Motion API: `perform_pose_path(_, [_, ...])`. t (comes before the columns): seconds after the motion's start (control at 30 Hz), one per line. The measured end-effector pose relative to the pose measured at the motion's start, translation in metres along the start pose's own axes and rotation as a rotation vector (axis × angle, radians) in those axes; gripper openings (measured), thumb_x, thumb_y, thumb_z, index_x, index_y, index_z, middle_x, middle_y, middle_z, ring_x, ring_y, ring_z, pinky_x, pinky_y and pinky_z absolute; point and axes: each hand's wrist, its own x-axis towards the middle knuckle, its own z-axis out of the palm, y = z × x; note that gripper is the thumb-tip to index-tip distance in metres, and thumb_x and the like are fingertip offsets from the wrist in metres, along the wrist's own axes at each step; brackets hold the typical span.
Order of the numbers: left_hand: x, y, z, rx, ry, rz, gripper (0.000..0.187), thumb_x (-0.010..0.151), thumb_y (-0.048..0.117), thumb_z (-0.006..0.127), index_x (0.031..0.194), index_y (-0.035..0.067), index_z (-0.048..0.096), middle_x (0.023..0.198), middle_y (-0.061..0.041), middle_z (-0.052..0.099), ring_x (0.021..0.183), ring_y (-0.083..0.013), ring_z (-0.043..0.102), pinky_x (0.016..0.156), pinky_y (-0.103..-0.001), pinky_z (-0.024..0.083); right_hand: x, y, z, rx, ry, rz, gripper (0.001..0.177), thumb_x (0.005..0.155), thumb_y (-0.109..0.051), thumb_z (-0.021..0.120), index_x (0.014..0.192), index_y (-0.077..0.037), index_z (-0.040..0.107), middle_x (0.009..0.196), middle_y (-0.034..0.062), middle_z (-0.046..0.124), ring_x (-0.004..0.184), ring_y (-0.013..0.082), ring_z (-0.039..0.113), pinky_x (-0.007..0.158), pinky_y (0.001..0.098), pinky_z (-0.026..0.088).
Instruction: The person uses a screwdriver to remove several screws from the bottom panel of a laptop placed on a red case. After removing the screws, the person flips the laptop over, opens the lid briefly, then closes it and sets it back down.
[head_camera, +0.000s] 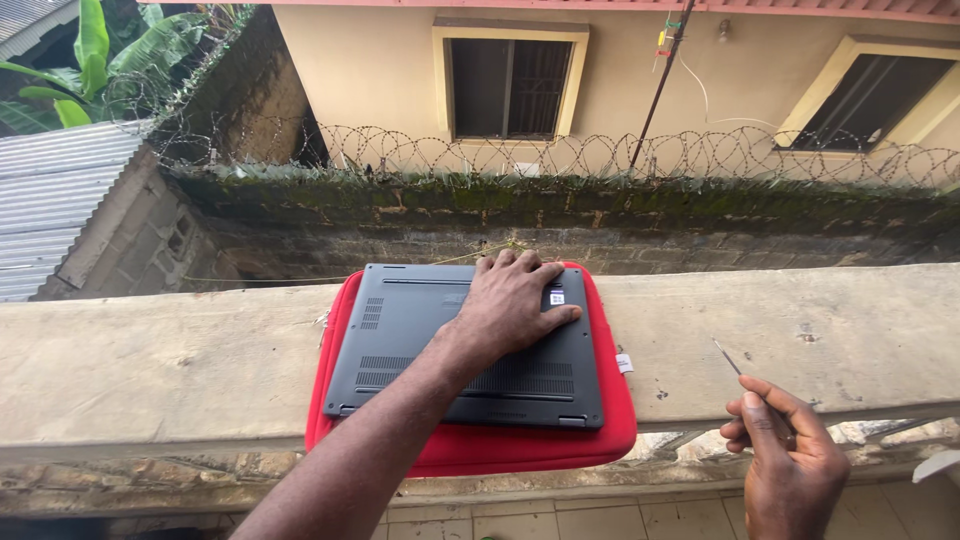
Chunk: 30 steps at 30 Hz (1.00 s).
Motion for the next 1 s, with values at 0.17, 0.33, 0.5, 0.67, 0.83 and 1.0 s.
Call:
perform_pose_path(0.17, [0.004,0.008,-0.005,0.005,-0.03,-0.053,0.064,0.081,0.06,0.059,0.126,0.015,0.059,0.123,-0.011,0.055,0.122,-0.029,0.043,0.104,-0.051,0.032,0.005,-0.007,0.01,0.036,-0.063,0.02,0.019,0.097,-0.005,0.056,0.113,0.001,0.065,0.088,0.0133,0.067,0.069,0.0145,0.063,0.056,0.0249,0.05])
perform_pose_path(0.33, [0.018,0.011,-0.007,-0.039,-0.06,-0.123,0.055,0.078,0.055,0.068,0.114,0.013,0.066,0.115,-0.01,0.059,0.119,-0.0289,0.046,0.101,-0.055,0.036,0.006,-0.01,0.03,0.02,-0.191,-0.002,0.021,0.094,-0.008,0.054,0.11,-0.001,0.065,0.086,0.0121,0.069,0.068,0.0145,0.065,0.054,0.0248,0.053])
perform_pose_path(0.5, [0.048,0.006,-0.004,-0.084,-0.086,-0.209,0.042,0.07,0.05,0.075,0.092,0.014,0.072,0.093,-0.005,0.069,0.104,-0.0223,0.06,0.095,-0.05,0.044,-0.002,-0.013,0.048,0.013,-0.314,0.026,0.023,0.091,-0.01,0.056,0.11,-0.004,0.068,0.083,0.0115,0.072,0.065,0.0146,0.066,0.053,0.0247,0.055])
perform_pose_path(0.67, [0.081,-0.012,0.009,-0.252,-0.199,-0.39,0.044,0.061,0.05,0.081,0.086,0.015,0.072,0.085,-0.005,0.073,0.087,-0.0195,0.07,0.084,-0.04,0.052,-0.003,-0.01,0.042,0.077,-0.38,0.046,0.03,0.093,-0.013,0.053,0.122,-0.007,0.061,0.088,0.0118,0.068,0.075,0.0135,0.064,0.061,0.0253,0.055])
perform_pose_path(0.83, [0.098,-0.03,0.024,-0.388,-0.2,-0.449,0.045,0.057,0.04,0.087,0.089,0.012,0.074,0.092,-0.008,0.073,0.088,-0.0203,0.07,0.08,-0.033,0.054,0.023,-0.003,0.003,-0.105,-0.152,-0.049,0.029,0.097,-0.015,0.048,0.121,-0.007,0.06,0.1,0.0112,0.069,0.089,0.0149,0.067,0.072,0.0262,0.057])
perform_pose_path(1.0, [0.104,-0.035,0.028,-0.468,-0.239,-0.448,0.038,0.057,0.031,0.085,0.089,0.012,0.078,0.092,-0.009,0.074,0.089,-0.0215,0.07,0.082,-0.035,0.055,0.062,0.005,-0.037,-0.34,-0.054,0.014,0.026,0.099,-0.013,0.048,0.114,-0.008,0.068,0.103,0.0133,0.07,0.089,0.0177,0.066,0.07,0.0313,0.056])
